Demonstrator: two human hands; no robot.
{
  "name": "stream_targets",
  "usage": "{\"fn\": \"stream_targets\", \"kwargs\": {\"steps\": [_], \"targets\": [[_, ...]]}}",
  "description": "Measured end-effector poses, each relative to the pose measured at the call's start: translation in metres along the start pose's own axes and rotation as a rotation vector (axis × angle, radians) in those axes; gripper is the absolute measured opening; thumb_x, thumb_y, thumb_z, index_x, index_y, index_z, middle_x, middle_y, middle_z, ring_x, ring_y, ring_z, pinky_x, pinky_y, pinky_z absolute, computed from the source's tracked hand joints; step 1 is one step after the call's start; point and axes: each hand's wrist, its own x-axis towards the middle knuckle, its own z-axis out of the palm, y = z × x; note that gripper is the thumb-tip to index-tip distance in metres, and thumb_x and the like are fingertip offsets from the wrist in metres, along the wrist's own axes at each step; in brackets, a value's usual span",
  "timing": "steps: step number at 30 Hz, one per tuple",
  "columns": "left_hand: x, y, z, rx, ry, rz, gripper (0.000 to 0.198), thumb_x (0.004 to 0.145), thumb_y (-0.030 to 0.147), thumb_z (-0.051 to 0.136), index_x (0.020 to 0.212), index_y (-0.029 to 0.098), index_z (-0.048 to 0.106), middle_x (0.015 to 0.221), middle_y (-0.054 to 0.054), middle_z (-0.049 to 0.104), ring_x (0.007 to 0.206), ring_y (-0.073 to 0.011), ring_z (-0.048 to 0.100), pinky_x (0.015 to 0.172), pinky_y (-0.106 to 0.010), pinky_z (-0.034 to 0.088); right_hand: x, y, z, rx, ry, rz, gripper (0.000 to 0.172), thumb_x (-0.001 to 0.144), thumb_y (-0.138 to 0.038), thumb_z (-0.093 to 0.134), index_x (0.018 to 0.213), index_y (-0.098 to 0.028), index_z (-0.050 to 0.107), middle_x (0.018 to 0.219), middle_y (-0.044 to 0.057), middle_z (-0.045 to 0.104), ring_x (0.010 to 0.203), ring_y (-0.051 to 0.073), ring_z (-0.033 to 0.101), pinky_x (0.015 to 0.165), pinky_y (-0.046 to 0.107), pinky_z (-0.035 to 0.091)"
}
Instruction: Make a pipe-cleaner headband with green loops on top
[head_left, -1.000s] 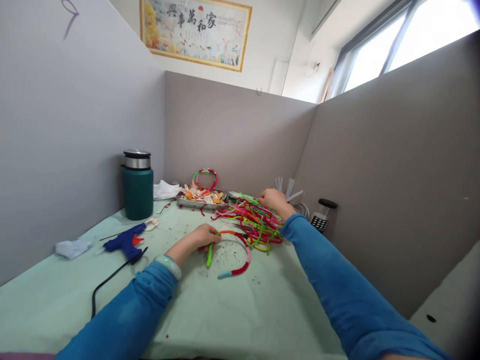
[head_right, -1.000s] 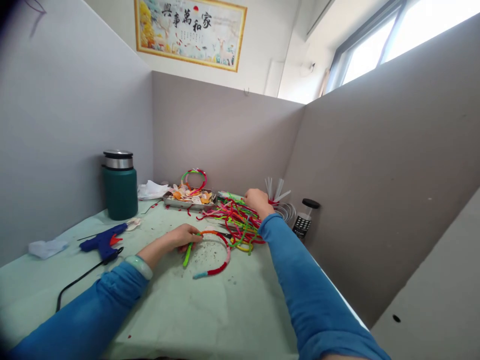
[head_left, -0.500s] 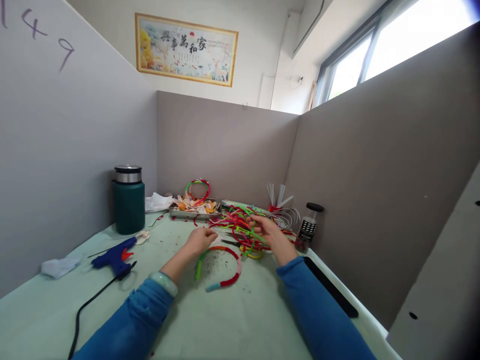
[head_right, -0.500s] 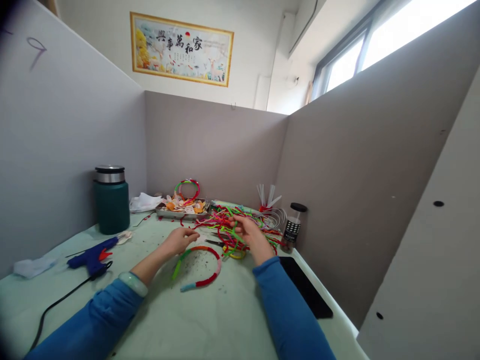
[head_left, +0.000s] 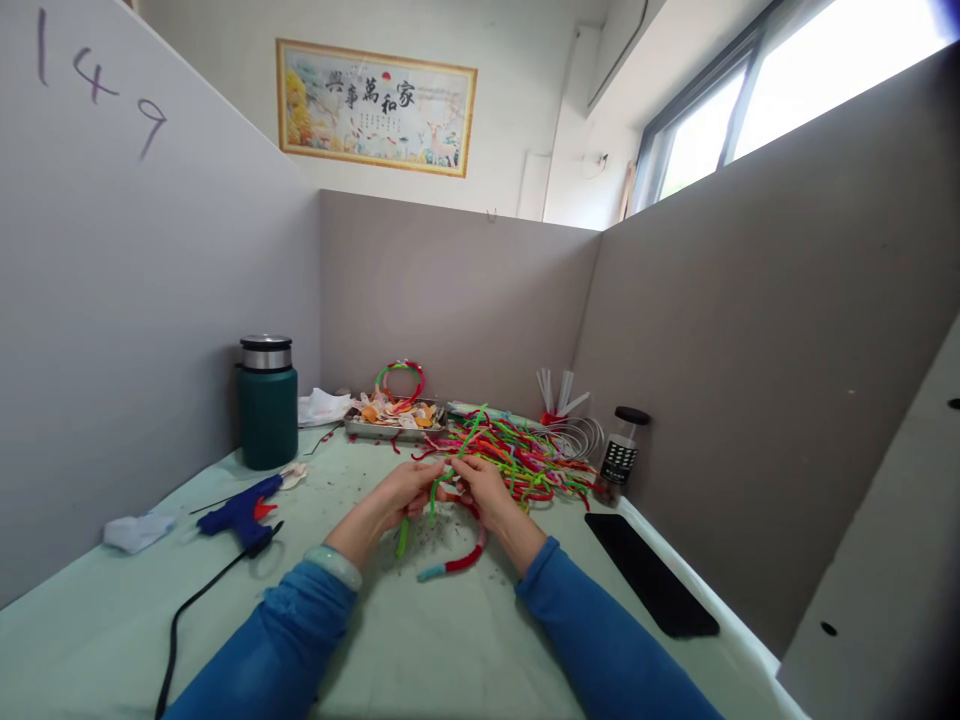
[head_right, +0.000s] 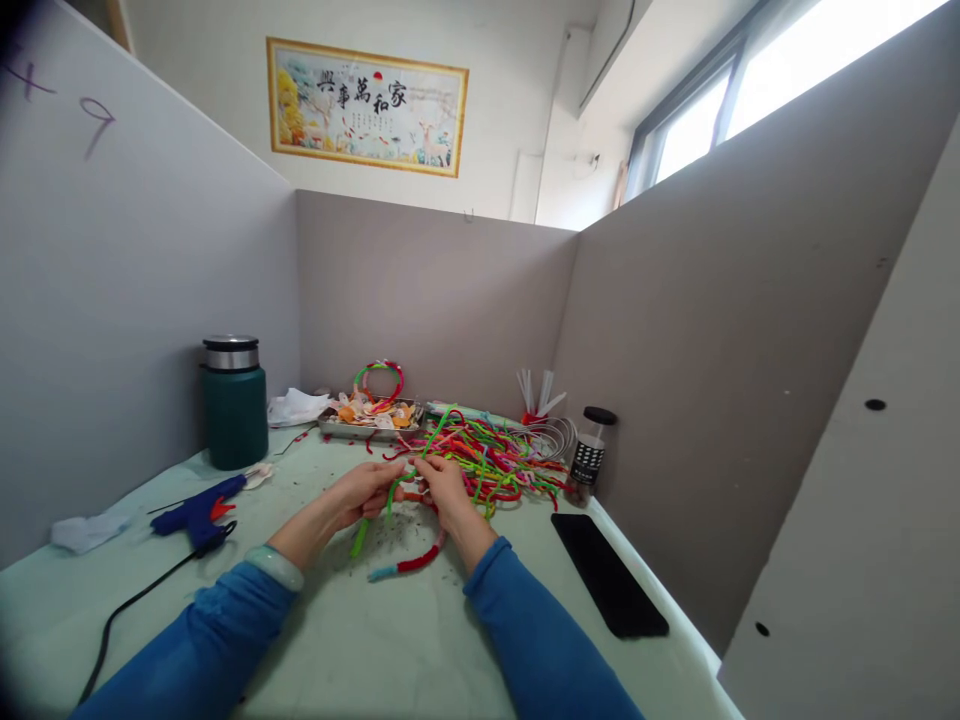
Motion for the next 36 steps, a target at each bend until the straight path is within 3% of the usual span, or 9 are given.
{"fn": "stream_targets", "kwargs": {"steps": [5,9,15,19,21,25,29,36], "targets": [[-0.002,0.0,0.004,0.192,0.076,-0.005,0.035,0.072,0.049,0.061,0.067,0.016,0.053,0.04,0.008,0.037,0.029,-0.0032,0.02,0.034,-0.023,0.011,0.001,0.005,-0.004,0.025,0.03,0.036,0.023,0.063,-0.035,0.07,0.065,-0.017,0.057,0.043,-0.007,0.045,0.035,0.005,0.034,0.032,0.018,0.02],[-0.004,-0.001,0.004,0.208,-0.029,-0.027,0.033,0.071,0.048,0.061,0.07,0.015,0.058,0.039,0.008,0.032,0.032,-0.0041,0.019,0.036,-0.023,0.012,0.004,0.004,-0.011,0.122,0.072,0.043,0.021,0.062,-0.032,0.07,0.067,-0.016,0.057,0.044,-0.006,0.047,0.036,0.006,0.038,0.031,0.017,0.022],[0.002,-0.01,0.002,0.168,-0.023,0.003,0.025,0.071,0.033,0.062,0.06,0.014,0.051,0.044,0.004,0.043,0.036,-0.0045,0.031,0.037,-0.022,0.02,0.013,0.007,-0.026,0.284,0.086,-0.015,0.026,0.061,-0.033,0.073,0.068,-0.016,0.055,0.058,-0.003,0.054,0.044,0.007,0.047,0.034,0.017,0.032],[0.002,-0.01,0.005,0.079,-0.058,-0.039,0.022,0.07,0.033,0.063,0.068,0.014,0.053,0.057,0.0,0.053,0.043,-0.0067,0.042,0.04,-0.022,0.029,0.013,0.008,-0.028,0.249,0.02,-0.08,0.028,0.063,-0.038,0.073,0.074,-0.017,0.058,0.066,-0.002,0.057,0.053,0.009,0.054,0.041,0.018,0.041],[0.0,-0.008,0.007,0.051,-0.091,-0.064,0.026,0.068,0.037,0.065,0.07,0.014,0.052,0.058,0.002,0.051,0.04,-0.005,0.038,0.038,-0.021,0.026,0.011,0.007,-0.026,0.239,-0.027,-0.101,0.028,0.065,-0.04,0.071,0.076,-0.017,0.059,0.067,-0.001,0.058,0.054,0.009,0.054,0.042,0.018,0.042],[-0.003,-0.004,0.007,0.064,-0.13,-0.132,0.035,0.065,0.045,0.067,0.077,0.015,0.053,0.049,0.009,0.036,0.034,-0.001,0.018,0.036,-0.02,0.007,0.006,0.005,-0.021,0.252,-0.068,-0.1,0.028,0.066,-0.039,0.071,0.078,-0.017,0.06,0.074,-0.001,0.061,0.053,0.007,0.053,0.042,0.018,0.042],[-0.001,-0.005,0.004,0.065,-0.114,-0.151,0.032,0.067,0.042,0.066,0.077,0.017,0.05,0.044,0.012,0.02,0.034,-0.0017,0.012,0.038,-0.02,0.002,0.008,0.0,-0.023,0.371,0.014,-0.082,0.022,0.068,-0.036,0.069,0.076,-0.018,0.058,0.072,-0.001,0.062,0.05,0.008,0.052,0.041,0.019,0.041],[0.001,-0.007,0.002,-0.022,-0.021,-0.082,0.021,0.073,0.031,0.058,0.072,0.018,0.043,0.045,0.01,0.03,0.033,-0.0013,0.014,0.036,-0.018,0.005,0.019,-0.002,-0.044,0.596,0.238,-0.001,0.012,0.075,-0.028,0.062,0.074,-0.018,0.055,0.063,-0.001,0.06,0.046,0.009,0.05,0.038,0.02,0.037]]}}
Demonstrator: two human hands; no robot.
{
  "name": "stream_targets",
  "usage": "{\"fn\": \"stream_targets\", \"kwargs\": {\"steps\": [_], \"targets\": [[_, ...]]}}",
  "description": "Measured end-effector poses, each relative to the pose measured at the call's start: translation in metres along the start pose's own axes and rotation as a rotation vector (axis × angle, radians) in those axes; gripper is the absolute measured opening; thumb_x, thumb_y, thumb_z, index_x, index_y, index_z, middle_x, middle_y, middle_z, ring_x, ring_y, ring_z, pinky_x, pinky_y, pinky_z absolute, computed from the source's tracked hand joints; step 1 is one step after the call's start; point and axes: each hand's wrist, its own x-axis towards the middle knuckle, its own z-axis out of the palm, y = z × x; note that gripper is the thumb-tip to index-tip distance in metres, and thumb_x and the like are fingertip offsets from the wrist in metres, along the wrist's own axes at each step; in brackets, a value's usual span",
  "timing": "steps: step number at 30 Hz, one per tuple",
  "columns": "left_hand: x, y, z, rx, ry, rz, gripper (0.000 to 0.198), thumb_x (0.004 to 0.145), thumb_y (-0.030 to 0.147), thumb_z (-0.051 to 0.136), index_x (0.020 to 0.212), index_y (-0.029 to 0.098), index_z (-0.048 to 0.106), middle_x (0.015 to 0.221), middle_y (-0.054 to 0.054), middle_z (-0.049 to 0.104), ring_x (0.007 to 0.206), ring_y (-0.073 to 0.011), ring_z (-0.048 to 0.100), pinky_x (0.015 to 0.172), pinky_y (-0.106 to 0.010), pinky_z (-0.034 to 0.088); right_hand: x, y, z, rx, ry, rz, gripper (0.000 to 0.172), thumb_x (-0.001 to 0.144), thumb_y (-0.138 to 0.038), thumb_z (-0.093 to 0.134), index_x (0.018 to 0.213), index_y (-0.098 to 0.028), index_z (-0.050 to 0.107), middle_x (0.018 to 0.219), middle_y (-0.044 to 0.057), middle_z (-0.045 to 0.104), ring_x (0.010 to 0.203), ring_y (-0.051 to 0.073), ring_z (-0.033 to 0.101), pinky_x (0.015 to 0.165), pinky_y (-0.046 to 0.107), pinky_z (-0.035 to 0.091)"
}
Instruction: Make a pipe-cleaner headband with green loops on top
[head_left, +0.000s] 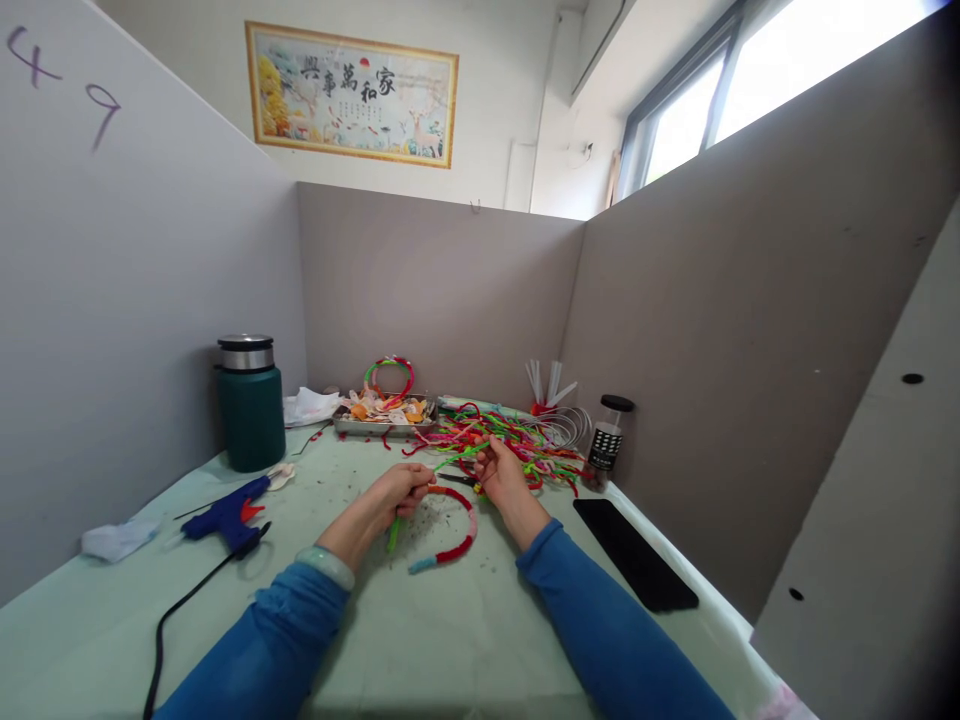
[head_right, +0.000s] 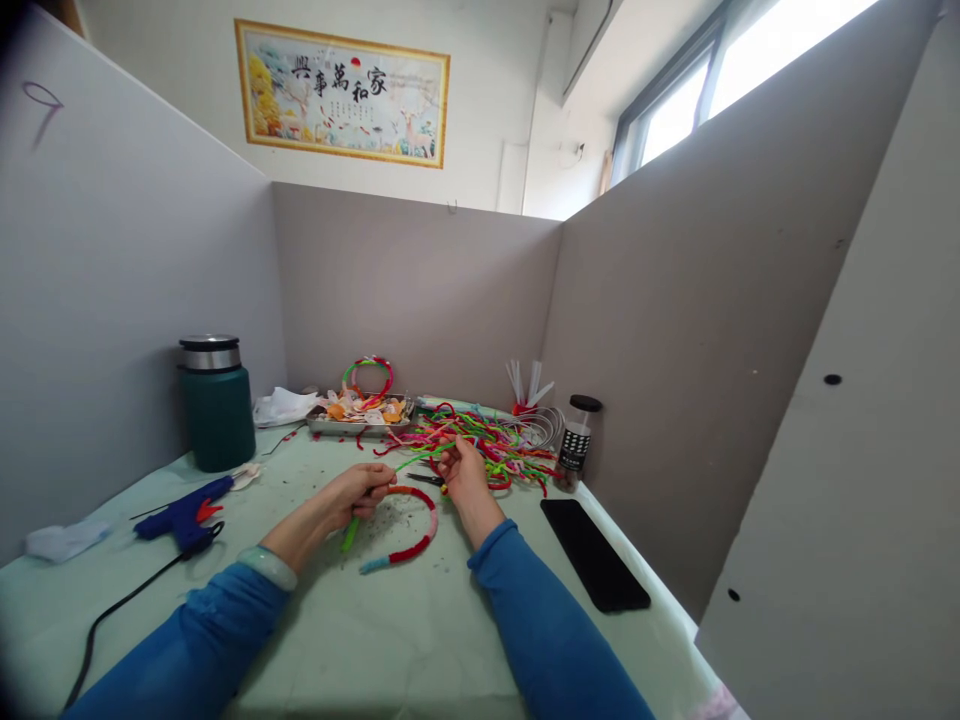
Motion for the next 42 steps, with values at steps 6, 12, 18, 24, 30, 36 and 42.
{"fn": "stream_targets", "kwargs": {"steps": [6,12,18,24,30,36,42], "targets": [[-0.004,0.004,-0.005,-0.117,-0.224,0.136,0.024,0.076,0.038,0.059,0.077,0.018,0.046,0.043,0.012,0.018,0.035,-0.0025,0.01,0.035,-0.018,0.005,0.005,0.004,-0.003,-0.019,0.098,0.05,0.011,0.076,-0.024,0.059,0.07,-0.019,0.052,0.051,-0.004,0.053,0.041,0.008,0.046,0.036,0.019,0.035],[0.003,0.002,-0.023,-0.08,0.044,0.129,0.029,0.073,0.04,0.062,0.08,0.016,0.05,0.043,0.012,0.02,0.034,-0.0015,0.011,0.034,-0.018,0.004,0.01,-0.004,-0.01,-0.061,0.045,-0.04,0.016,0.069,-0.023,0.067,0.074,-0.018,0.053,0.054,-0.005,0.053,0.045,0.007,0.049,0.039,0.017,0.038],[0.003,0.009,-0.035,-0.122,0.235,0.166,0.03,0.07,0.04,0.065,0.081,0.015,0.052,0.042,0.014,0.016,0.033,-0.0011,0.01,0.034,-0.017,0.003,0.007,-0.006,-0.016,-0.593,-0.128,-0.113,0.019,0.069,-0.034,0.064,0.073,-0.017,0.057,0.051,-0.005,0.051,0.04,0.007,0.042,0.037,0.018,0.032],[0.002,0.012,-0.038,-0.188,0.277,0.18,0.02,0.079,0.035,0.057,0.078,0.016,0.05,0.04,0.013,0.017,0.031,-0.0019,0.009,0.033,-0.016,0.003,0.0,0.0,-0.013,-1.267,-0.384,-0.451,0.012,0.076,-0.024,0.052,0.071,-0.018,0.062,0.064,-0.001,0.059,0.056,0.01,0.049,0.052,0.021,0.036],[-0.001,0.014,-0.043,-0.47,0.104,0.18,0.028,0.087,0.033,0.043,0.064,0.019,0.035,0.04,0.011,0.016,0.032,-0.0039,0.009,0.032,-0.017,0.005,0.002,-0.001,-0.017,-1.616,-0.292,-0.678,0.014,0.082,-0.022,0.049,0.075,-0.018,0.062,0.074,0.002,0.062,0.064,0.012,0.05,0.059,0.022,0.032],[-0.001,0.013,-0.042,-0.275,0.105,0.183,0.025,0.081,0.037,0.053,0.068,0.017,0.044,0.044,0.01,0.021,0.035,-0.0031,0.011,0.036,-0.019,0.006,0.009,-0.006,-0.025,-1.656,-0.106,-0.656,0.017,0.084,-0.023,0.046,0.082,-0.019,0.063,0.08,0.003,0.065,0.069,0.014,0.054,0.061,0.022,0.032],[0.001,0.013,-0.039,0.446,0.414,0.208,0.024,0.067,0.04,0.061,0.071,0.016,0.061,0.044,0.006,0.032,0.04,-0.0069,0.025,0.043,-0.023,0.013,0.013,-0.012,-0.031,-1.697,0.076,-0.681,0.021,0.087,-0.024,0.043,0.085,-0.019,0.063,0.082,0.005,0.066,0.074,0.016,0.056,0.063,0.023,0.033]]}}
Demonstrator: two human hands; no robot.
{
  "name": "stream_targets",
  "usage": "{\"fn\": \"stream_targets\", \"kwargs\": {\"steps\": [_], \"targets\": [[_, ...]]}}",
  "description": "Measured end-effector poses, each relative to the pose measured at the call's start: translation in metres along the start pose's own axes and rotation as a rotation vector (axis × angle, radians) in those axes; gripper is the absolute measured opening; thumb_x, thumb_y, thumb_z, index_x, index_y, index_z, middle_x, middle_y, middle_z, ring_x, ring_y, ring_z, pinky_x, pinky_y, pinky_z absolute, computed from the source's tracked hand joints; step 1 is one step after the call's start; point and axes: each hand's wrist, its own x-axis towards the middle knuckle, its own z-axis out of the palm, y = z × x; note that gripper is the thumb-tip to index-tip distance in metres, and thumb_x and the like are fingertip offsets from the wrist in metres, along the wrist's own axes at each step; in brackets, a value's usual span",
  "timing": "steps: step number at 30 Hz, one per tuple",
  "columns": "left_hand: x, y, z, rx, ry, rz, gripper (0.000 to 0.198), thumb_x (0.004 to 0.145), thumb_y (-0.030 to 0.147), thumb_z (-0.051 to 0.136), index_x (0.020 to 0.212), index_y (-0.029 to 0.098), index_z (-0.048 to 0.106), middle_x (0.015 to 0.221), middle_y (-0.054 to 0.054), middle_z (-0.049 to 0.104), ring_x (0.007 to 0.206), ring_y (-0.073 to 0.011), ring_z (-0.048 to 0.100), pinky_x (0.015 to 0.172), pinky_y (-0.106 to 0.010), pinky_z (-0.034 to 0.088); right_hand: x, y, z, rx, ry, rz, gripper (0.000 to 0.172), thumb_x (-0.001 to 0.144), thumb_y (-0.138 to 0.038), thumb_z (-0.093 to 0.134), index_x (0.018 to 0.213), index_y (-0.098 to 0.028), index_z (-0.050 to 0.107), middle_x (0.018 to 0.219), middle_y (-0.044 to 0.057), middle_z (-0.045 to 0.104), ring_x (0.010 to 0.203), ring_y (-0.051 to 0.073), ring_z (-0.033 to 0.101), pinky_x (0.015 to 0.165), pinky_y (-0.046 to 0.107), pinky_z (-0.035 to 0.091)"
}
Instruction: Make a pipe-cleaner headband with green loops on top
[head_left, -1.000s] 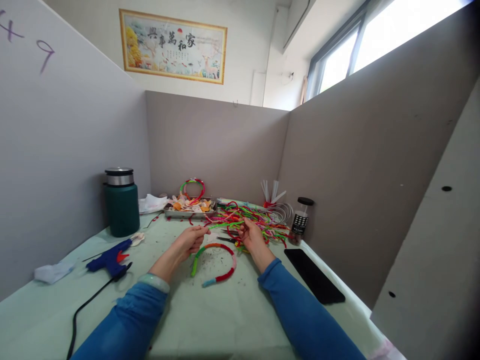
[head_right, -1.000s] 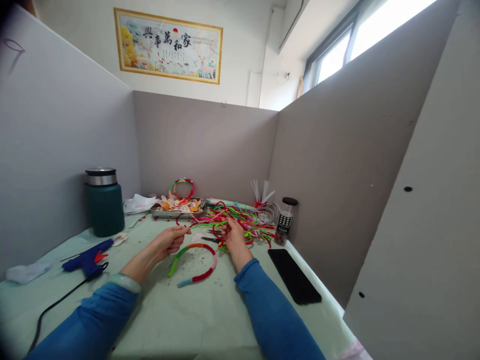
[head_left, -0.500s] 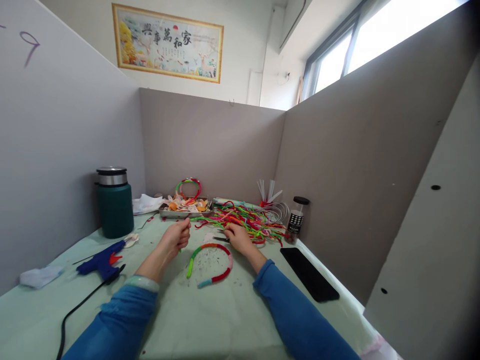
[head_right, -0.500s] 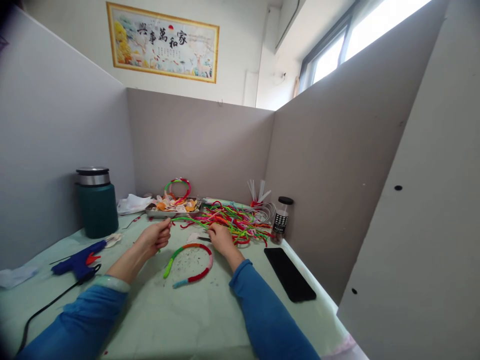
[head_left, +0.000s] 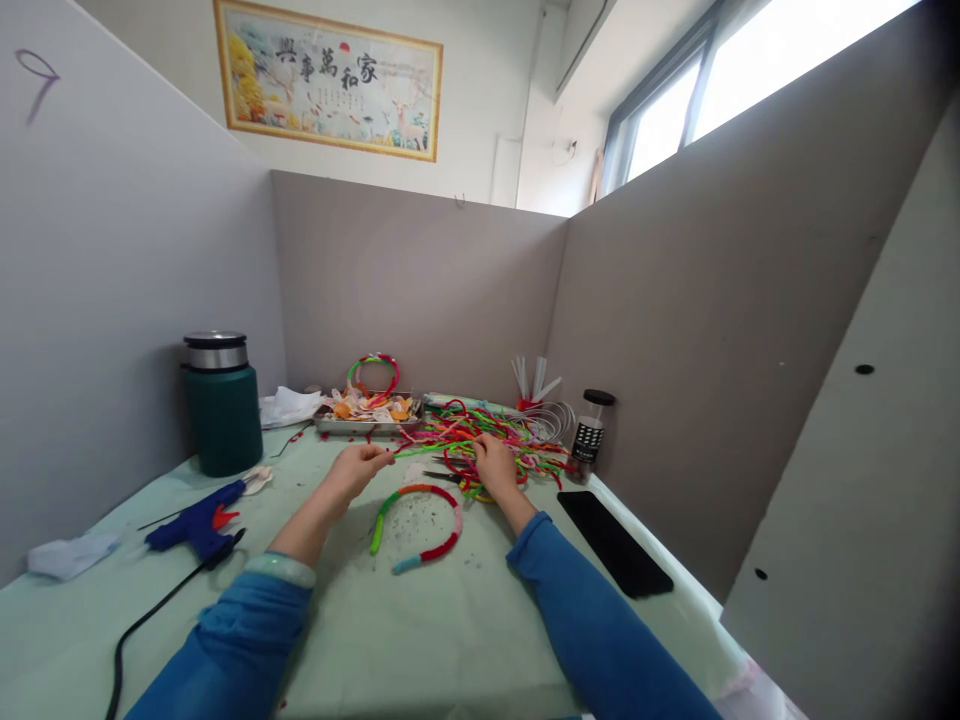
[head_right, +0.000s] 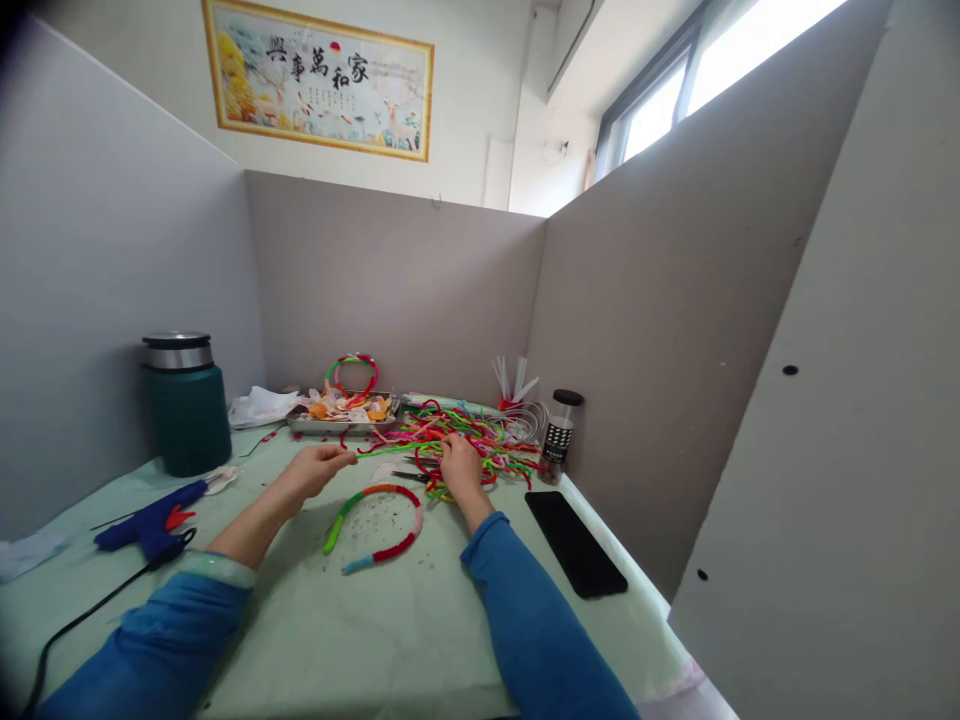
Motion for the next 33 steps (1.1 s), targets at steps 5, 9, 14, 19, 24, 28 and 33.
{"fn": "stream_targets", "kwargs": {"steps": [5,9,14,19,24,28,33], "targets": [[0.008,-0.006,-0.001,0.316,0.183,0.146,0.025,0.068,0.04,0.055,0.066,0.018,0.065,0.049,0.002,0.046,0.05,-0.0108,0.039,0.048,-0.023,0.022,0.001,-0.003,-0.002,-0.026,0.004,-0.061,0.022,0.087,-0.026,0.042,0.09,-0.02,0.064,0.088,0.005,0.066,0.079,0.015,0.058,0.069,0.023,0.037],[0.009,-0.01,0.0,0.083,0.154,-0.035,0.028,0.071,0.043,0.05,0.071,0.016,0.058,0.045,0.006,0.033,0.039,-0.0068,0.026,0.041,-0.022,0.016,0.016,0.009,-0.034,-0.062,0.097,-0.013,0.027,0.088,-0.026,0.04,0.101,-0.019,0.062,0.103,0.008,0.064,0.093,0.017,0.057,0.081,0.026,0.04],[0.005,-0.006,0.0,-0.295,0.076,-0.201,0.022,0.074,0.04,0.048,0.073,0.018,0.046,0.042,0.011,0.024,0.034,-0.0046,0.015,0.037,-0.019,0.009,0.029,0.052,-0.075,-0.384,-0.105,0.462,0.027,0.077,-0.019,0.053,0.101,-0.016,0.065,0.103,0.016,0.064,0.098,0.028,0.06,0.076,0.037,0.045],[0.005,-0.006,-0.002,-0.437,0.041,-0.201,0.022,0.075,0.039,0.052,0.072,0.019,0.043,0.04,0.012,0.022,0.032,-0.0034,0.013,0.035,-0.017,0.008,0.025,0.078,-0.072,-0.406,-0.262,0.532,0.024,0.072,-0.021,0.06,0.093,-0.015,0.069,0.104,0.021,0.064,0.097,0.031,0.061,0.072,0.039,0.047],[0.005,-0.006,-0.001,-0.458,0.029,-0.199,0.025,0.074,0.04,0.055,0.071,0.019,0.043,0.039,0.013,0.023,0.031,-0.0028,0.013,0.034,-0.016,0.007,0.028,0.074,-0.075,-0.316,-0.179,0.44,0.028,0.072,-0.027,0.06,0.098,-0.02,0.068,0.099,0.014,0.067,0.093,0.027,0.062,0.071,0.033,0.045],[0.004,-0.005,-0.001,-0.471,0.06,-0.173,0.025,0.073,0.04,0.056,0.072,0.018,0.044,0.04,0.012,0.024,0.031,-0.0028,0.015,0.034,-0.016,0.009,0.034,0.067,-0.08,-0.097,0.11,0.306,0.03,0.073,-0.04,0.057,0.091,-0.018,0.068,0.085,0.01,0.069,0.081,0.023,0.062,0.069,0.031,0.044],[0.005,-0.007,-0.001,-0.444,0.119,-0.157,0.022,0.074,0.039,0.053,0.073,0.018,0.046,0.041,0.011,0.028,0.032,-0.0034,0.017,0.035,-0.017,0.011,0.039,0.061,-0.078,0.468,0.33,0.341,0.034,0.068,-0.039,0.059,0.089,-0.013,0.063,0.066,0.005,0.064,0.059,0.017,0.057,0.054,0.026,0.042]]}}
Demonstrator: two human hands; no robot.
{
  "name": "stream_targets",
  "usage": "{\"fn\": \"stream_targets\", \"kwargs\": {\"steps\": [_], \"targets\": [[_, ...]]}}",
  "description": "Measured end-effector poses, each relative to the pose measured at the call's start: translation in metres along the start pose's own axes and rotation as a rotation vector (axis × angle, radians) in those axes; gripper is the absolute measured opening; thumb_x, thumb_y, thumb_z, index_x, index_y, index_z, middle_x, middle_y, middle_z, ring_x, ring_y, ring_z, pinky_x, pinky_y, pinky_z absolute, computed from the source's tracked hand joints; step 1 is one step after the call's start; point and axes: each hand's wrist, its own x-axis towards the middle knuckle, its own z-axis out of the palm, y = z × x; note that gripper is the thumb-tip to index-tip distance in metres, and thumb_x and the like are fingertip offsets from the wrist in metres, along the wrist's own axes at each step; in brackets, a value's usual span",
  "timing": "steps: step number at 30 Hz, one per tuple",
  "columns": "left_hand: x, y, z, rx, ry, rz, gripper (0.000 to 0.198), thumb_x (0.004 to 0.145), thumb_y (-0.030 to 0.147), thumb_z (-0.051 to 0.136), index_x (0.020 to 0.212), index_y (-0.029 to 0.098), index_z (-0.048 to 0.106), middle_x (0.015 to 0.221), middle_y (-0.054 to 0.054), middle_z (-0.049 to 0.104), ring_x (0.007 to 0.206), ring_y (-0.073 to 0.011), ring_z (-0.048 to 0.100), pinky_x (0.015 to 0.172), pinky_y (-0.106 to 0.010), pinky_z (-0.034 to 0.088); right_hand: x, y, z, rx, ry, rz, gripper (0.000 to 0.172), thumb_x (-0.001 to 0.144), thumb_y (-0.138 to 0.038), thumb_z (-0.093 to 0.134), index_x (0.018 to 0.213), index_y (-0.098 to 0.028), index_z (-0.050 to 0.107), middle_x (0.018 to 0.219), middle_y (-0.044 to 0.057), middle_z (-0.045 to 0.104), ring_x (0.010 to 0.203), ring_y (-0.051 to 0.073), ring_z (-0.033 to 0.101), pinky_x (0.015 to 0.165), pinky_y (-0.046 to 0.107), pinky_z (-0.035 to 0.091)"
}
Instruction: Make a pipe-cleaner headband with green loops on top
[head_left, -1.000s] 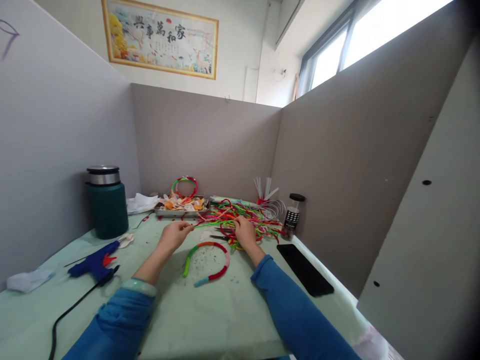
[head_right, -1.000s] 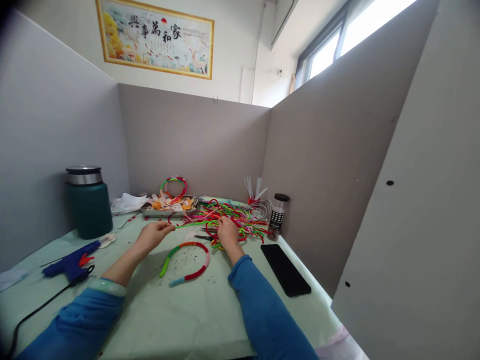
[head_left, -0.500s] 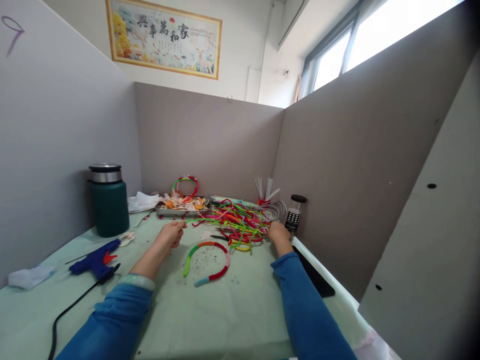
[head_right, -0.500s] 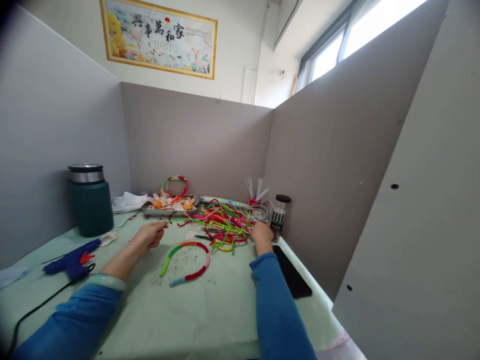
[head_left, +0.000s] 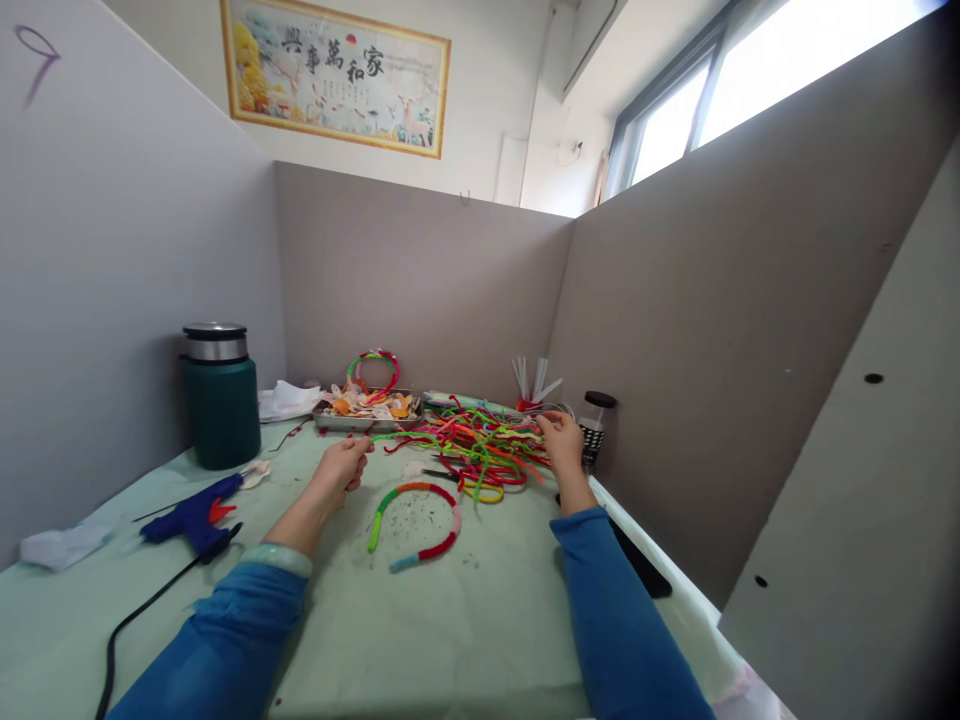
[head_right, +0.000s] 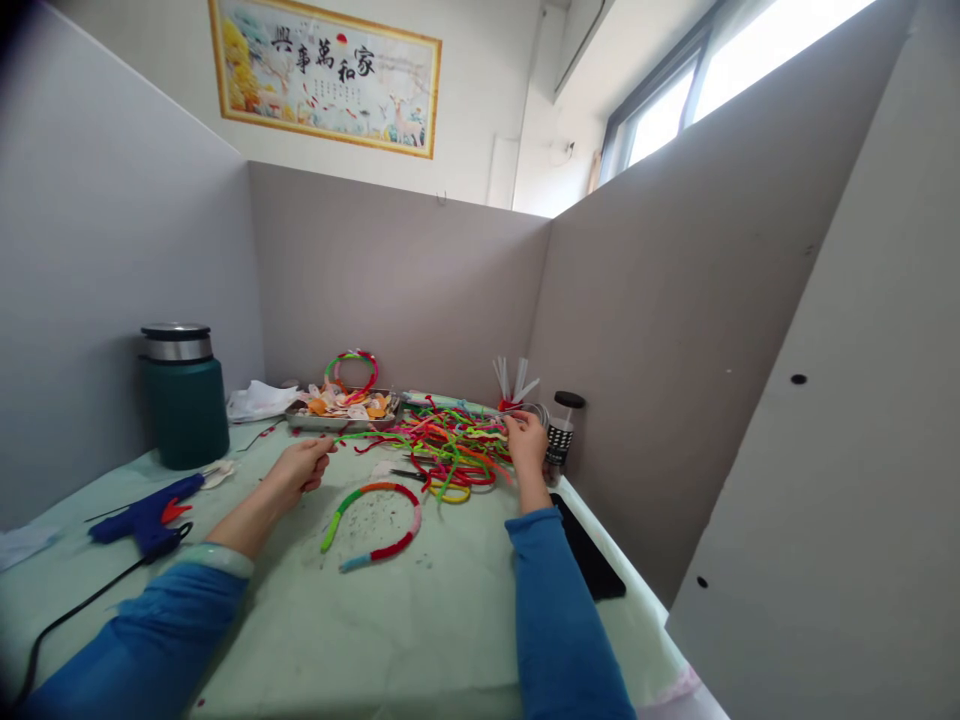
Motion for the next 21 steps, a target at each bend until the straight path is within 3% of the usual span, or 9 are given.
{"fn": "stream_targets", "kwargs": {"steps": [4,7,9,13,15,16,19,21], "targets": [[0.007,-0.008,0.0,0.124,0.034,0.034,0.019,0.074,0.036,0.052,0.071,0.017,0.049,0.043,0.009,0.033,0.033,-0.0052,0.023,0.036,-0.019,0.017,0.001,-0.005,-0.003,0.504,0.03,0.165,0.034,0.063,-0.039,0.063,0.086,-0.015,0.059,0.055,-0.004,0.053,0.041,0.007,0.042,0.038,0.019,0.03],[0.014,-0.014,-0.003,0.292,0.095,0.068,0.016,0.072,0.033,0.054,0.067,0.018,0.051,0.044,0.006,0.039,0.036,-0.0085,0.032,0.04,-0.022,0.023,-0.002,-0.011,-0.003,0.642,-0.008,0.234,0.031,0.059,-0.036,0.066,0.081,-0.016,0.057,0.055,-0.005,0.052,0.04,0.005,0.038,0.035,0.017,0.023],[0.015,-0.015,-0.005,0.449,0.172,0.161,0.012,0.067,0.028,0.059,0.063,0.018,0.053,0.05,0.001,0.048,0.045,-0.0128,0.044,0.045,-0.023,0.028,-0.009,-0.018,0.001,0.637,-0.158,0.263,0.031,0.057,-0.031,0.067,0.083,-0.016,0.058,0.057,-0.004,0.056,0.042,0.006,0.042,0.036,0.017,0.025],[0.005,-0.009,0.002,0.585,0.292,0.564,0.009,0.064,0.024,0.064,0.07,0.019,0.06,0.085,-0.009,0.061,0.082,-0.0213,0.054,0.061,-0.024,0.036,-0.037,-0.034,0.023,0.568,-0.586,0.215,0.029,0.061,-0.028,0.066,0.087,-0.015,0.06,0.063,0.0,0.062,0.05,0.009,0.053,0.044,0.019,0.037],[-0.005,-0.006,0.016,0.516,0.164,0.573,0.011,0.067,0.028,0.064,0.073,0.019,0.062,0.083,-0.008,0.062,0.078,-0.0195,0.054,0.062,-0.024,0.038,-0.054,-0.04,0.039,0.527,-0.736,0.217,0.029,0.064,-0.029,0.065,0.09,-0.015,0.06,0.07,0.002,0.065,0.056,0.011,0.057,0.051,0.021,0.043],[-0.01,-0.006,0.024,0.451,0.039,0.515,0.013,0.068,0.03,0.063,0.074,0.019,0.063,0.076,-0.005,0.062,0.07,-0.0173,0.054,0.06,-0.024,0.038,-0.063,-0.042,0.046,0.509,-0.777,0.218,0.029,0.065,-0.029,0.064,0.09,-0.015,0.06,0.072,0.003,0.066,0.057,0.012,0.058,0.053,0.022,0.044],[-0.023,-0.009,0.048,0.251,-0.334,0.212,0.028,0.072,0.043,0.059,0.078,0.016,0.062,0.054,0.001,0.054,0.045,-0.0113,0.047,0.049,-0.023,0.036,-0.085,-0.043,0.066,0.393,-0.834,0.125,0.024,0.067,-0.026,0.061,0.088,-0.016,0.061,0.068,0.001,0.064,0.056,0.011,0.056,0.052,0.021,0.043],[-0.028,-0.013,0.058,0.115,-0.41,0.081,0.035,0.068,0.045,0.064,0.086,0.015,0.061,0.055,0.002,0.054,0.04,-0.009,0.045,0.046,-0.023,0.036,-0.095,-0.043,0.074,0.313,-0.859,0.02,0.02,0.069,-0.022,0.057,0.088,-0.016,0.061,0.068,0.0,0.063,0.058,0.01,0.056,0.055,0.021,0.043]]}}
